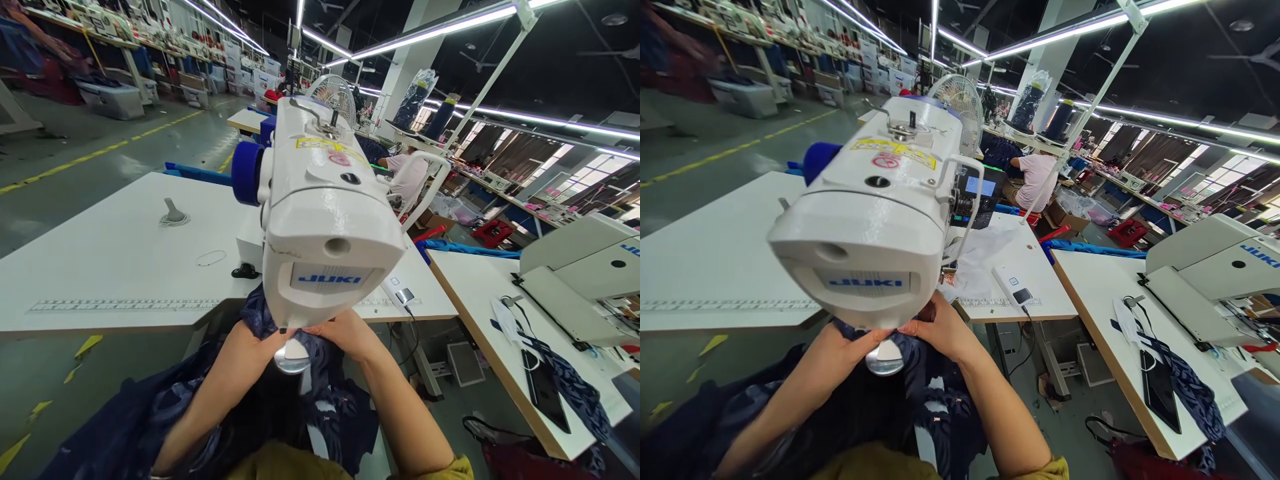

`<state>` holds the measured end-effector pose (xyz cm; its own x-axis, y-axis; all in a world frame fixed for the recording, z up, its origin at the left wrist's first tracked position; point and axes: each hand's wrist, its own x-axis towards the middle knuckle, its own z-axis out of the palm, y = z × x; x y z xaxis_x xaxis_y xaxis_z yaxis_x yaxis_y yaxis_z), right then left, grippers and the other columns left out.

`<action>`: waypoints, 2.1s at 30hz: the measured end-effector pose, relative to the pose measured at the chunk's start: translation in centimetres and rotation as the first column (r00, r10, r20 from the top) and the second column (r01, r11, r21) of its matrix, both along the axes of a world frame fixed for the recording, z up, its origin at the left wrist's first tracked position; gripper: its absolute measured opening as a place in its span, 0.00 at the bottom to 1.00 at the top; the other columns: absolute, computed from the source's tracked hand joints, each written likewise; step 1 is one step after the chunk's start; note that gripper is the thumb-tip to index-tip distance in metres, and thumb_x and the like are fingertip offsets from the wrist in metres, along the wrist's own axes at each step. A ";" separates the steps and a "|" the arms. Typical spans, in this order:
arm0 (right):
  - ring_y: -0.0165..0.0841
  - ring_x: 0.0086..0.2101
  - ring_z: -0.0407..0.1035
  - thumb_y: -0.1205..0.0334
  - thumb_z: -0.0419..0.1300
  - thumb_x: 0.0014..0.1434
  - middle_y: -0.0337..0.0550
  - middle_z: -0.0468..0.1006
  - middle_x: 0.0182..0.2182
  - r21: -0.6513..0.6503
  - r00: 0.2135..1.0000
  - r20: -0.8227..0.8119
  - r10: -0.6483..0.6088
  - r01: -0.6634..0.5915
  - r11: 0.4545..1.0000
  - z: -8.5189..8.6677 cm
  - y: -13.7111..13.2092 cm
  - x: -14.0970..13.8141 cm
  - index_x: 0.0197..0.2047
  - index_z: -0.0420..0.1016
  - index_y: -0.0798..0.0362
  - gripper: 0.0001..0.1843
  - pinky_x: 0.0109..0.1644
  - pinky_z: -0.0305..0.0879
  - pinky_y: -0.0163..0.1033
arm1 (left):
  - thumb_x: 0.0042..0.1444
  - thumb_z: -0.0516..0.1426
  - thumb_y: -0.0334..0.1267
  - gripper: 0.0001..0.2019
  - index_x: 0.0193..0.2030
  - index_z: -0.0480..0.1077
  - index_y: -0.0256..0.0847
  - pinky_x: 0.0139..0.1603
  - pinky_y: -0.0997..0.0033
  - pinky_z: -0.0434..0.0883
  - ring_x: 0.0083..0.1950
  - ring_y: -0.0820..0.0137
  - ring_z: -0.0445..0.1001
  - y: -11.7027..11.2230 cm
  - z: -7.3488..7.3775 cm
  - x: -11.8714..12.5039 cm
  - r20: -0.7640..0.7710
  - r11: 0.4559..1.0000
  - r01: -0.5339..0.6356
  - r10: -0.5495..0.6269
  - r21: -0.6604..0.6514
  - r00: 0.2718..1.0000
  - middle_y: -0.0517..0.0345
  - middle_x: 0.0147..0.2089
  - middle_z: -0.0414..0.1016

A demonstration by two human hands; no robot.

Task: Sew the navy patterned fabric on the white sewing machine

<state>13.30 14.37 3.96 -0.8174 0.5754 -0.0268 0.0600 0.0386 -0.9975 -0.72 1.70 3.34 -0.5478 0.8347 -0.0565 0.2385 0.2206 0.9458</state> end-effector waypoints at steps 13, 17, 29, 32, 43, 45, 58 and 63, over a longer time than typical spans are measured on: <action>0.33 0.35 0.68 0.68 0.52 0.57 0.36 0.71 0.30 0.075 0.998 -0.010 -0.066 0.067 0.995 -2.2 -0.6 1.8 0.43 0.68 0.49 0.11 0.48 0.66 0.41 | 0.54 0.60 0.54 0.26 0.55 0.73 0.42 0.58 0.63 0.69 0.59 0.53 0.72 -0.4 0.0 -0.1 0.166 0.999 -0.025 0.029 -0.022 0.986 0.54 0.55 0.78; 0.34 0.35 0.68 0.67 0.53 0.57 0.36 0.71 0.30 0.117 0.998 -0.002 -0.060 0.059 0.991 -2.2 -0.5 1.6 0.43 0.68 0.49 0.11 0.45 0.67 0.41 | 0.54 0.61 0.53 0.26 0.58 0.71 0.46 0.59 0.65 0.69 0.60 0.55 0.71 -0.3 -0.5 -0.1 0.253 0.999 -0.030 0.019 0.042 0.967 0.57 0.57 0.77; 0.35 0.35 0.69 0.69 0.51 0.55 0.35 0.69 0.27 0.124 0.996 -0.005 -0.085 0.085 0.989 -2.2 -0.7 1.4 0.40 0.66 0.48 0.10 0.49 0.66 0.43 | 0.56 0.61 0.48 0.25 0.59 0.69 0.43 0.60 0.67 0.68 0.61 0.59 0.71 0.0 -1.2 -0.1 0.266 0.992 -0.051 0.017 0.119 0.964 0.55 0.61 0.74; 0.35 0.35 0.69 0.67 0.52 0.55 0.36 0.71 0.29 0.110 0.995 0.007 -0.101 0.100 0.989 -2.0 -0.8 1.5 0.40 0.67 0.48 0.09 0.49 0.66 0.43 | 0.55 0.61 0.48 0.24 0.57 0.71 0.41 0.59 0.65 0.70 0.64 0.57 0.67 0.0 -0.7 0.0 0.250 0.992 -0.055 0.025 0.115 0.968 0.53 0.61 0.74; 0.35 0.35 0.68 0.66 0.53 0.56 0.37 0.70 0.28 0.131 0.995 0.005 -0.100 0.098 0.986 -1.9 -0.8 1.6 0.39 0.67 0.48 0.07 0.49 0.66 0.44 | 0.50 0.63 0.49 0.23 0.51 0.75 0.40 0.51 0.63 0.74 0.58 0.53 0.73 0.2 -0.6 -0.3 0.171 0.990 -0.085 0.065 0.115 0.983 0.50 0.53 0.80; 0.35 0.34 0.68 0.66 0.53 0.56 0.36 0.70 0.28 0.134 0.995 0.005 -0.099 0.097 0.986 -1.9 -0.8 1.6 0.39 0.66 0.49 0.07 0.49 0.65 0.43 | 0.50 0.62 0.49 0.24 0.52 0.75 0.39 0.52 0.62 0.74 0.57 0.52 0.74 0.2 -0.5 -0.3 0.165 0.989 -0.072 0.051 0.126 0.985 0.49 0.53 0.80; 0.33 0.36 0.65 0.66 0.53 0.56 0.38 0.70 0.33 0.112 0.990 -0.021 -0.136 0.137 0.984 -3.3 -1.2 1.6 0.38 0.65 0.49 0.06 0.46 0.62 0.39 | 0.58 0.58 0.48 0.14 0.45 0.74 0.41 0.58 0.66 0.66 0.59 0.59 0.72 -0.1 -0.2 0.0 0.292 0.984 -0.028 -0.024 0.174 0.956 0.54 0.51 0.79; 0.33 0.36 0.65 0.64 0.54 0.58 0.39 0.70 0.34 0.112 0.988 -0.027 -0.154 0.156 0.981 -4.0 -1.2 1.7 0.39 0.65 0.49 0.05 0.46 0.61 0.39 | 0.59 0.54 0.50 0.15 0.27 0.69 0.45 0.34 0.70 0.69 0.28 0.68 0.69 -1.2 -0.2 -0.5 0.532 0.980 -0.073 -0.037 0.184 0.846 0.65 0.20 0.67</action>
<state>14.99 13.13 -0.06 -0.7179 0.6935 0.0599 0.0557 0.1429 -0.9882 -1.24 0.49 3.16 -0.4943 0.8496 -0.1842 -0.3139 0.0231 0.9492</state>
